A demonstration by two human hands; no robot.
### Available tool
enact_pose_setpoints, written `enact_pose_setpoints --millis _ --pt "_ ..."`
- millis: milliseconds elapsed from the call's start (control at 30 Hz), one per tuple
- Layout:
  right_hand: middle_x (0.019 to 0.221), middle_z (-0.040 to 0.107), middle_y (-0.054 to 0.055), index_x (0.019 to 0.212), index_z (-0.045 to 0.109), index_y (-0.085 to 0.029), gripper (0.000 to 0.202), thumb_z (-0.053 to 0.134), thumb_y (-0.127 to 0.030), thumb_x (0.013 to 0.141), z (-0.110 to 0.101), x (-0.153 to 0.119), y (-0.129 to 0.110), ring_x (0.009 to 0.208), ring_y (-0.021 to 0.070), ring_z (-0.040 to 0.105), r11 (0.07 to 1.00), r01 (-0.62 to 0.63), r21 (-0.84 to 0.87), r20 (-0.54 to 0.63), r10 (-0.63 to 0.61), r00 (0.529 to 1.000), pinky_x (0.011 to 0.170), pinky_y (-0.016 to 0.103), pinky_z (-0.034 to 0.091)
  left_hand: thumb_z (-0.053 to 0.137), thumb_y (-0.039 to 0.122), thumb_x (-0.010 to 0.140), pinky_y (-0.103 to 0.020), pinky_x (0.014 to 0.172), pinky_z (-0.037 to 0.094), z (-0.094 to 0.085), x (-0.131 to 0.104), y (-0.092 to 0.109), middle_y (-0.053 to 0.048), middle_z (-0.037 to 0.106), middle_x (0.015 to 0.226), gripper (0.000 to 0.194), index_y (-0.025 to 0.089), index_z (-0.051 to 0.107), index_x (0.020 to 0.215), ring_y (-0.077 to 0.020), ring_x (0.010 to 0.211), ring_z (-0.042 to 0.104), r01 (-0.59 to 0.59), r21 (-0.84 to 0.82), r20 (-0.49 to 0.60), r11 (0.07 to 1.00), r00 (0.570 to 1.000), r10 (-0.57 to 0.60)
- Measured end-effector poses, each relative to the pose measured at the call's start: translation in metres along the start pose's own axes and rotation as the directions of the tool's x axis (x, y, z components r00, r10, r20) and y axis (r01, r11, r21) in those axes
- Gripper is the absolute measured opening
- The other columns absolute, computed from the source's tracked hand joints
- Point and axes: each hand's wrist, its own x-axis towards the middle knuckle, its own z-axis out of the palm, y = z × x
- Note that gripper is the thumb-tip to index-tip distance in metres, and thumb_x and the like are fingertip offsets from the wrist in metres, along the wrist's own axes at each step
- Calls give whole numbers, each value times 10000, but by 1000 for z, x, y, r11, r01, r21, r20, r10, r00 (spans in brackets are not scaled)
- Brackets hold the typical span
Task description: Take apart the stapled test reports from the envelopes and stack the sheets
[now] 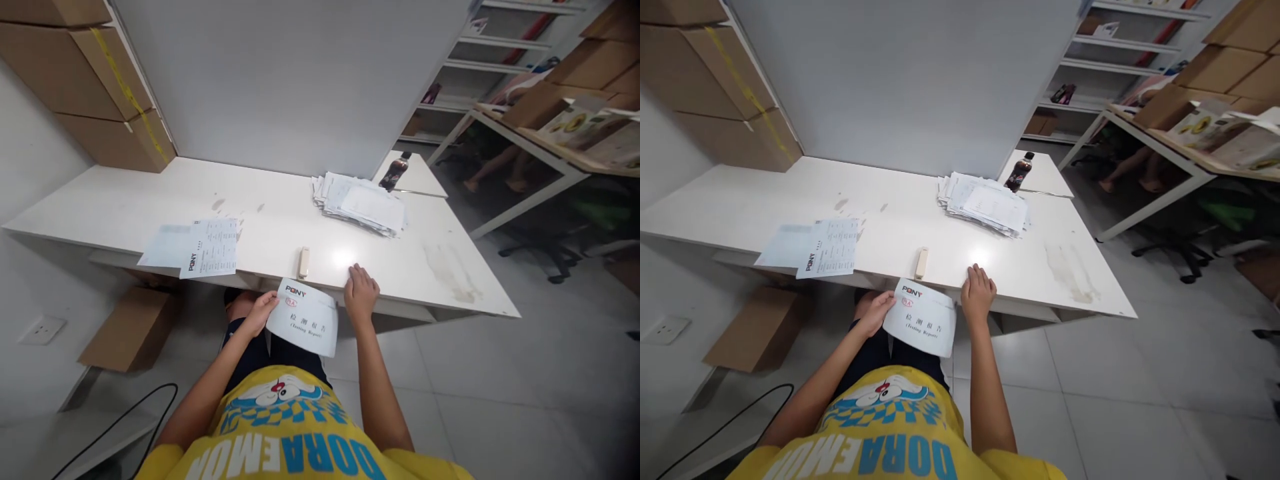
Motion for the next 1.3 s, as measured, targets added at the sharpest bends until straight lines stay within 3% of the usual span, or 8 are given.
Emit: enact_pose_setpoints --millis 233,333,433,567,767,900,1133,1300 --pt "1407 486 90 1208 580 -198 400 350 -348 916 -14 11 6 1329 251 381 972 -155 178 241 109 964 1080 498 231 766 396 631 -253 667 478 11 15 2 -41 697 793 341 169 659 862 -178 735 639 -55 -21 -93 998 994 53" --pt "1343 543 105 1187 590 -198 396 360 -382 923 -31 21 -7 1256 248 460 933 -150 327 318 41 947 1037 458 333 759 381 640 -256 700 480 24 11 6 -46 705 825 329 169 662 873 -181 777 642 -78 -50 -136 996 988 70" --pt "1213 609 97 1187 576 -202 359 355 -335 939 -47 28 -38 1135 224 534 899 13 437 313 -166 935 958 391 421 747 385 646 -267 715 480 34 11 10 -56 709 840 329 166 666 877 -193 793 644 -99 -50 -165 994 982 89" --pt "1211 578 114 1192 550 -177 332 403 -186 895 -52 30 -79 1129 248 504 868 313 385 295 -438 850 954 413 411 725 386 656 -282 725 482 37 17 10 -52 706 827 319 168 653 878 -204 801 644 -156 -18 -225 988 963 148" --pt "1248 560 106 1205 522 -161 474 401 -8 773 -43 33 -91 1153 250 476 834 442 330 343 -542 767 926 392 399 727 400 639 -289 690 488 32 21 8 -40 695 780 329 175 616 851 -207 775 649 -169 -58 -298 984 944 145" --pt "1202 590 86 1146 563 -185 530 391 40 698 -37 35 -89 1101 247 497 840 430 331 334 -531 779 871 375 398 730 398 631 -287 667 484 37 20 13 -43 694 761 339 165 632 856 -205 741 645 -119 -39 -247 992 963 106" --pt "999 622 77 931 600 -180 438 358 80 674 -7 18 -97 861 213 532 902 346 259 238 -407 882 763 326 372 729 391 625 -287 648 478 42 22 15 -37 686 733 329 164 634 843 -206 723 640 -111 -60 -238 992 967 94" --pt "956 611 77 909 583 -180 349 400 50 721 -3 17 -101 828 213 519 896 395 203 233 -436 870 754 325 349 729 399 611 -298 672 487 41 23 16 -33 681 723 340 163 632 836 -212 742 647 -122 -65 -243 990 965 103"
